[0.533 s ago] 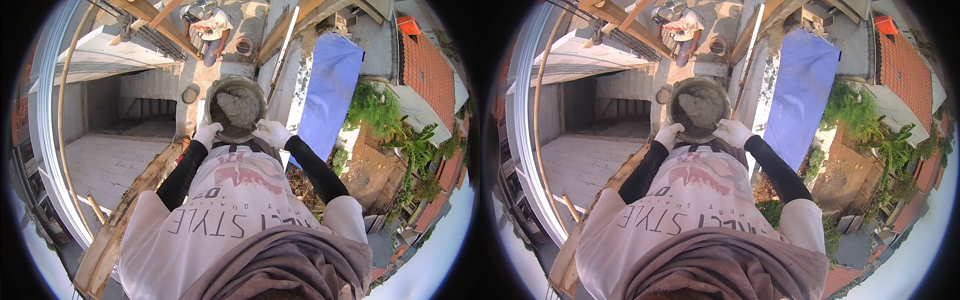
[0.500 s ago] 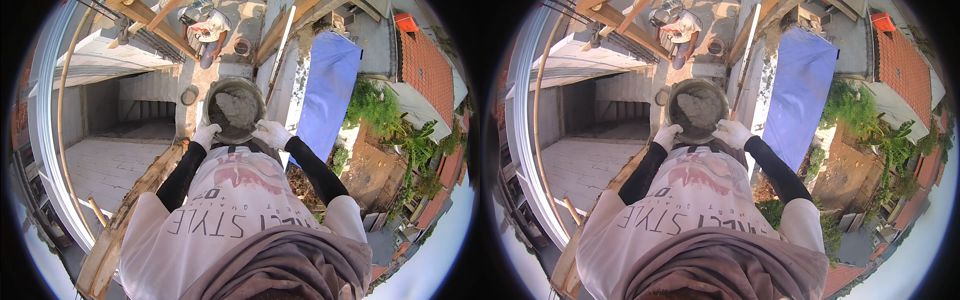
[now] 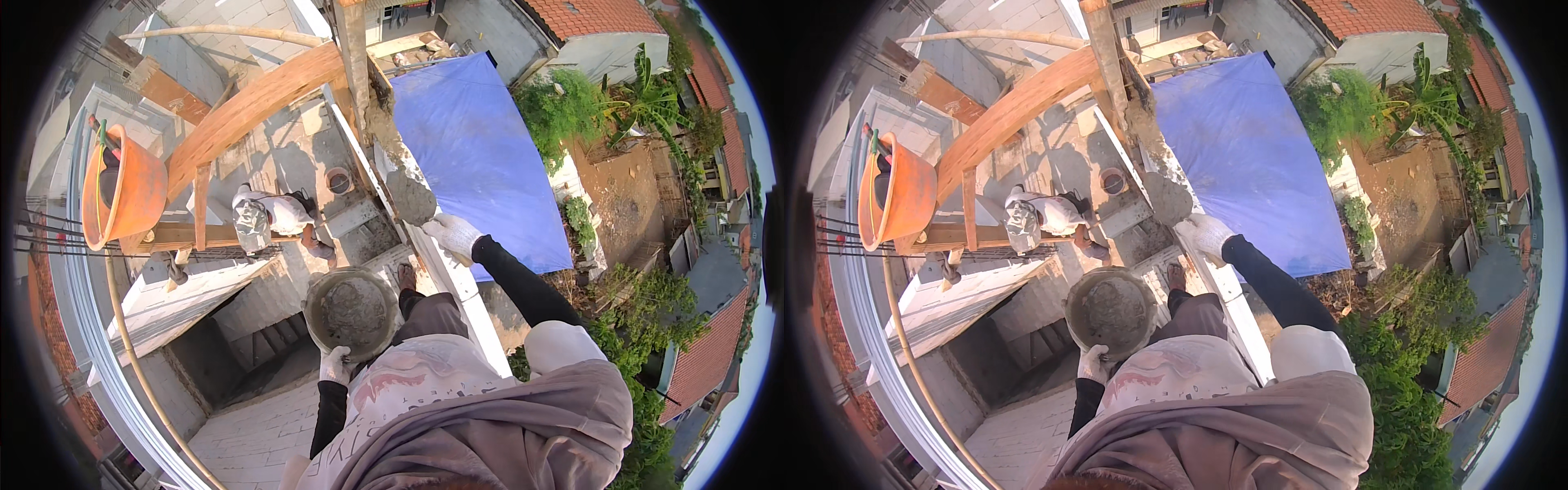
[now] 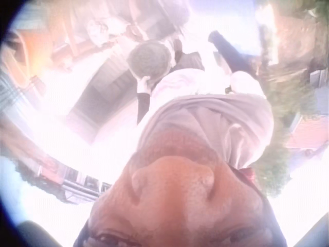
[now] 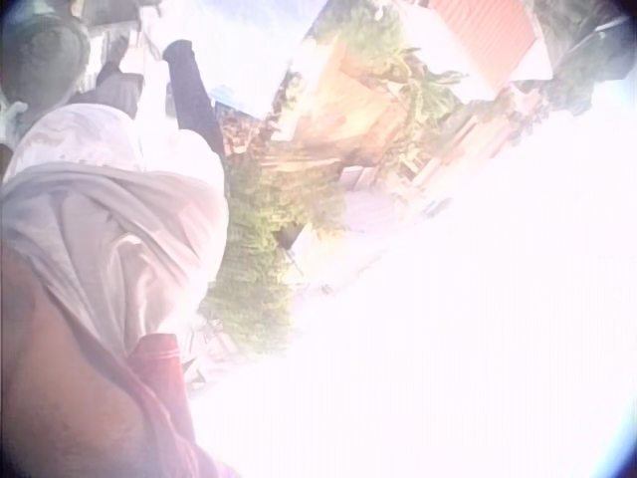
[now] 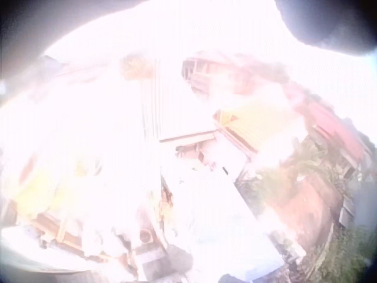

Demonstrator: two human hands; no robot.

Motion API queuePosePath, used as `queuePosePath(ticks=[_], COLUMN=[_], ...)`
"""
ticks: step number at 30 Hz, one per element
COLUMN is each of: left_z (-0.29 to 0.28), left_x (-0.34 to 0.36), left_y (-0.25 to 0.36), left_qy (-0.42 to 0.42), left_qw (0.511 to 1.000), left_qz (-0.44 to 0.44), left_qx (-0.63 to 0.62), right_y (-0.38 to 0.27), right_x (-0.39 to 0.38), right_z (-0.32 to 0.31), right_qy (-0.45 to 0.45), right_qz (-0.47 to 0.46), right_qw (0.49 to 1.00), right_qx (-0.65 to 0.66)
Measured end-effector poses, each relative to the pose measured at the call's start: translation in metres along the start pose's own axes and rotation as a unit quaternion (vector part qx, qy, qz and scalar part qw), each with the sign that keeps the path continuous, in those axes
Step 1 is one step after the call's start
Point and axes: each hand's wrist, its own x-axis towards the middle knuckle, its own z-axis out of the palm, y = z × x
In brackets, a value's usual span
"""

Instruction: The person scoops wet cement from a bucket using a trowel and applies it to a vertical wall surface. They repeatedly smooth the cement along the wall edge, working in a linear fashion while standing on a narrow ledge.

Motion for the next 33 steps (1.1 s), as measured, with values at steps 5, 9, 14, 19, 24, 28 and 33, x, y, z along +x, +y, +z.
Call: queuePosePath(ticks=[5,9,14,19,24,28,33], left_z=[-0.013,-0.011,-0.024,-0.002,-0.019,-0.028,-0.005], left_x=[-0.016,-0.008,-0.023,-0.026,-0.036,-0.008,-0.033], left_y=[0.002,0.021,0.011,0.017,0.012,0.025,0.022], left_qy=[0.040,0.018,0.075,0.075,0.119,0.135,0.135], left_qw=[0.999,0.991,0.994,0.995,0.988,0.976,0.984], left_qz=[-0.021,-0.050,-0.056,-0.054,-0.061,-0.126,-0.102], left_qx=[0.015,0.127,0.060,0.042,0.075,0.112,0.063], right_y=[-0.071,-0.058,-0.031,0.007,-0.044,-0.025,-0.092], right_x=[0.189,0.304,0.235,0.196,0.267,0.375,0.352], right_z=[-0.027,-0.035,0.050,0.071,0.089,0.058,0.031], right_qy=[0.149,0.330,0.334,0.147,0.106,0.270,0.311], right_qz=[-0.003,-0.046,-0.086,0.054,0.010,-0.035,-0.014], right_qw=[0.973,0.924,0.936,0.884,0.860,0.959,0.948], right_qx=[-0.179,-0.186,-0.066,0.441,0.499,0.076,-0.071])
